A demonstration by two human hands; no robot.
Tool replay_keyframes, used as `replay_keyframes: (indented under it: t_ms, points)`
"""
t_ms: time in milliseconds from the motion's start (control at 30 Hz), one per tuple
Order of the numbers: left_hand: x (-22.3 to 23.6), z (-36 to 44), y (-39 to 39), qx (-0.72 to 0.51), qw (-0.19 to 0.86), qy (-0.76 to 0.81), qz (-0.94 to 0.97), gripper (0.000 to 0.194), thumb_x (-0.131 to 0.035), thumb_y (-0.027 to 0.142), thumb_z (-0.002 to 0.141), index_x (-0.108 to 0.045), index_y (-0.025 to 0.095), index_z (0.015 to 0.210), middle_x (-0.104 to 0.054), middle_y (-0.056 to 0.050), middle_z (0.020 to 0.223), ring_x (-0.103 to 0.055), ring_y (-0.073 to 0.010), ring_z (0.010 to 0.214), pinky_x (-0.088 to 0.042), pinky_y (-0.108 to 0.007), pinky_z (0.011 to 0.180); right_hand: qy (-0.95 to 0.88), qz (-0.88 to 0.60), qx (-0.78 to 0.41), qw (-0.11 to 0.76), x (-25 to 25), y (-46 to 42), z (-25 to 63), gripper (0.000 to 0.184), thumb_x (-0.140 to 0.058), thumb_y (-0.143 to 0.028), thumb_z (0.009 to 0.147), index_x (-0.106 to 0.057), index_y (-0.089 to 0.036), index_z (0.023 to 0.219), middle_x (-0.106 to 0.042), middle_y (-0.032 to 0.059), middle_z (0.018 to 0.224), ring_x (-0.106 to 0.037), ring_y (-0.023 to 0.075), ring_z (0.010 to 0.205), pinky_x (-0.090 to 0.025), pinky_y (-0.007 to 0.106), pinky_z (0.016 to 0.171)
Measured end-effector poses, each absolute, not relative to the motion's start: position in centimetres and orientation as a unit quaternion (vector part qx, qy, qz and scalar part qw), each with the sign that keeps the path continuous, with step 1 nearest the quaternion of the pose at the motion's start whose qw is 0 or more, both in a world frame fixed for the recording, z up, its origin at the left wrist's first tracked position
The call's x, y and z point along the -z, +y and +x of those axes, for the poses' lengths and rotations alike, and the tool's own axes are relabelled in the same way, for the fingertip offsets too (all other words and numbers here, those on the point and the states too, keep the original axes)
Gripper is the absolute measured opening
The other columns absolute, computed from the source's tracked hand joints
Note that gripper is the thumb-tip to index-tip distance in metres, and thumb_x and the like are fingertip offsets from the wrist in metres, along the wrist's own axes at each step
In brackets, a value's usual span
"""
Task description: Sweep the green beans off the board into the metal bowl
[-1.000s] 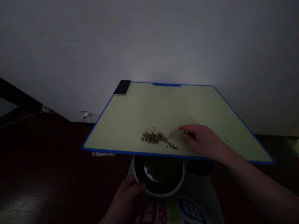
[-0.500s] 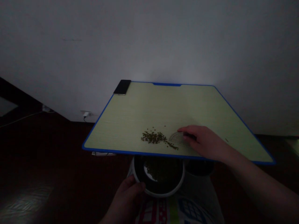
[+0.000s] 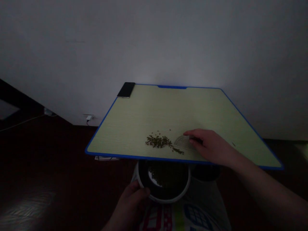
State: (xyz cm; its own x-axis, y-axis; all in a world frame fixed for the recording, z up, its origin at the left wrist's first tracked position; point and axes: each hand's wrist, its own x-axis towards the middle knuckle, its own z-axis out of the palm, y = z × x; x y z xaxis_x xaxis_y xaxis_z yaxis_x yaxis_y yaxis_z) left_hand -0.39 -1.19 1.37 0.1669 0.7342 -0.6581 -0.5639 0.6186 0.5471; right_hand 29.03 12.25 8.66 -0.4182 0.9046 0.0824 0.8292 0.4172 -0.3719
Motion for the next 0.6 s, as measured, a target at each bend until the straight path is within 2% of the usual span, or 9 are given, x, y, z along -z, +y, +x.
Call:
replay_keyframes:
  t_ms: [267,600]
  points:
    - [-1.76,-0.18,-1.01,-0.419,0.768,0.476,0.088,0.02,-0.09,0.015,0.068,-0.086,0.016,0.088,-0.091,-0.012,0.087,-0.086,-0.0351,0.096,-0.067,-0.042,0.092,-0.839,-0.503,-0.158,0.138,-8.89,12.18,28.76,0.039,-0.054,-0.017,0.098,-0.083,-0.018,0.124,-0.086,0.0126,0.118,-0.082,0.0292,0.105,-0.066,0.045,0.097]
    - [-2.2,0.08,-0.87,-0.419,0.758,0.492,0.088,0.019,-0.09,0.016,0.069,-0.086,0.014,0.087,-0.09,-0.014,0.085,-0.086,-0.0373,0.098,-0.066,-0.046,0.098,-0.828,-0.514,-0.167,0.149,-8.71,11.46,28.52,0.036,-0.055,-0.02,0.099,-0.083,-0.022,0.122,-0.086,0.0107,0.119,-0.082,0.0285,0.106,-0.067,0.044,0.094]
